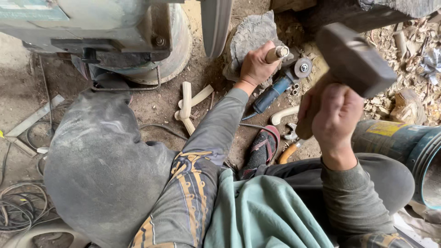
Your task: The person shapes a wooden handle using a bench grinder, then inserts a metal ferrule and hammers it into place. They use an angle grinder to smooth the metal and wood, and a file to refine the edges. The person repeats the process on a second handle, finishing with the bench grinder.
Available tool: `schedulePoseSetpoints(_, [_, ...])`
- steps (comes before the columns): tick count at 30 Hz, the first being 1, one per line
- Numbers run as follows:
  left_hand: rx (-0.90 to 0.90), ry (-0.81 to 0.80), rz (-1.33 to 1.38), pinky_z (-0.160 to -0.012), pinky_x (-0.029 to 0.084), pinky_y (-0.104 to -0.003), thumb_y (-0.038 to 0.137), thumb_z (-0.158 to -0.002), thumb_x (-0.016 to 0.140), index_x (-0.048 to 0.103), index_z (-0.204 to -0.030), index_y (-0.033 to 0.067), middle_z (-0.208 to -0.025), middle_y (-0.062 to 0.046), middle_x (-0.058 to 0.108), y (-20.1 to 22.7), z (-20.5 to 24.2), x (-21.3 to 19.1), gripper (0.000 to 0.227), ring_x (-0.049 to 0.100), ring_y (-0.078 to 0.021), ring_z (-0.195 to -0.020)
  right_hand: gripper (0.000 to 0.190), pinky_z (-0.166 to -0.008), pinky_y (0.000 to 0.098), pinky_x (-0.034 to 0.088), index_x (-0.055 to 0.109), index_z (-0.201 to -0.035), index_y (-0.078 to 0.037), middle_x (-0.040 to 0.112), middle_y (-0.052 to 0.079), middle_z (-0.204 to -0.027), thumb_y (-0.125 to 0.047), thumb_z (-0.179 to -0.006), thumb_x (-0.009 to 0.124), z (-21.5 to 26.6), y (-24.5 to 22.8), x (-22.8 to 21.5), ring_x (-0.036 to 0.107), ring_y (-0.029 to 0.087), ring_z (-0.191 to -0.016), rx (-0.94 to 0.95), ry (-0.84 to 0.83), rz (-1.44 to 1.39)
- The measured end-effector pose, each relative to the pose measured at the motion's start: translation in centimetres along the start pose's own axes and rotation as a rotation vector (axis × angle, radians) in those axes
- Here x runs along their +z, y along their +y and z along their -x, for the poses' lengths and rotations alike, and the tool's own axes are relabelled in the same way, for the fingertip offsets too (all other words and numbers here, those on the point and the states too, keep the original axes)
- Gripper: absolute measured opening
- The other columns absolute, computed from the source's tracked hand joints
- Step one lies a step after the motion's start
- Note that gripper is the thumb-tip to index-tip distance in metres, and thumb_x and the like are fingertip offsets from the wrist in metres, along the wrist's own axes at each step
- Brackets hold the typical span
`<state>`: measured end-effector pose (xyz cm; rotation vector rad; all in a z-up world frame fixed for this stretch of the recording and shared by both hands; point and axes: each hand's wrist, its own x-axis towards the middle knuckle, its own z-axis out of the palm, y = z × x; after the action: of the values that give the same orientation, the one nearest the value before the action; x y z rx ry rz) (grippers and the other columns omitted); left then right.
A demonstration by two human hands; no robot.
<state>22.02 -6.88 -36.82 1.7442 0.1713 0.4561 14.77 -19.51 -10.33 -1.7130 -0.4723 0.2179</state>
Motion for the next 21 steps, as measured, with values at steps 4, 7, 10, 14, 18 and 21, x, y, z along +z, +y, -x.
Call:
schedulePoseSetpoints(4, [0.082, -0.035, -0.033, -0.056, 0.06, -0.033, 0.034, -0.094, 0.076, 0.055, -0.09, 0.0162, -0.071, -0.001, 0.067, 0.2, 0.7, -0.4, 0.027, 0.072, -0.0135, -0.063, 0.041, -0.04, 0.0282, 0.046, 0.052, -0.092, -0.005, 0.052, 0.004, -0.065, -0.037, -0.115, 0.041, -2.4, 0.6, 1.3, 0.052, 0.014, -0.045, 0.242, -0.026, 0.067])
schedulePoseSetpoints(7, [0.02, -0.05, 0.065, -0.057, 0.061, -0.033, 0.03, -0.094, 0.073, 0.059, -0.092, 0.0158, -0.071, -0.001, 0.069, 0.5, 1.5, -0.9, 0.02, 0.073, -0.0135, -0.064, 0.04, -0.04, 0.0302, 0.047, 0.052, -0.091, -0.009, 0.054, 0.003, -0.06, -0.04, -0.111, 0.039, -3.0, 1.5, 1.2, 0.052, 0.014, -0.044, 0.679, -0.104, 0.23])
schedulePoseSetpoints(10, [0.015, -0.027, 0.039, -0.056, 0.06, -0.031, 0.03, -0.095, 0.071, 0.058, -0.09, 0.017, -0.073, 0.0, 0.069, 0.2, -0.2, -1.4, 0.019, 0.071, -0.0125, -0.062, 0.035, -0.04, 0.0304, 0.048, 0.055, -0.097, -0.013, 0.056, 0.003, -0.063, -0.041, -0.11, 0.038, -3.1, 1.2, 0.3, 0.052, 0.014, -0.045, 0.655, -0.097, 0.201])
schedulePoseSetpoints(14, [0.064, -0.042, 0.047, -0.054, 0.061, -0.032, 0.031, -0.094, 0.075, 0.055, -0.084, 0.0154, -0.072, 0.001, 0.071, -0.1, 0.6, -0.6, 0.027, 0.072, -0.012, -0.063, 0.038, -0.043, 0.03, 0.048, 0.049, -0.1, -0.009, 0.054, 0.005, -0.07, -0.042, -0.116, 0.036, -0.4, -1.2, -2.3, 0.054, 0.014, -0.05, 0.315, -0.041, 0.068])
schedulePoseSetpoints(18, [0.13, -0.035, -0.015, -0.056, 0.062, -0.032, 0.031, -0.093, 0.075, 0.058, -0.089, 0.0155, -0.073, 0.0, 0.069, -0.5, 0.7, -0.6, 0.023, 0.071, -0.0122, -0.064, 0.045, -0.046, 0.029, 0.047, 0.046, -0.098, -0.008, 0.054, 0.004, -0.071, -0.044, -0.123, 0.037, -0.6, -0.7, -2.0, 0.053, 0.014, -0.048, -0.03, -0.002, 0.064])
schedulePoseSetpoints(21, [0.078, -0.022, -0.029, -0.057, 0.06, -0.033, 0.033, -0.092, 0.074, 0.056, -0.088, 0.0148, -0.071, -0.001, 0.067, -0.7, 0.8, -0.2, 0.026, 0.07, -0.0146, -0.062, 0.042, -0.04, 0.0275, 0.045, 0.054, -0.092, -0.011, 0.052, 0.002, -0.062, -0.044, -0.114, 0.041, -2.1, 2.5, -0.2, 0.051, 0.011, -0.046, 0.403, -0.134, 0.328])
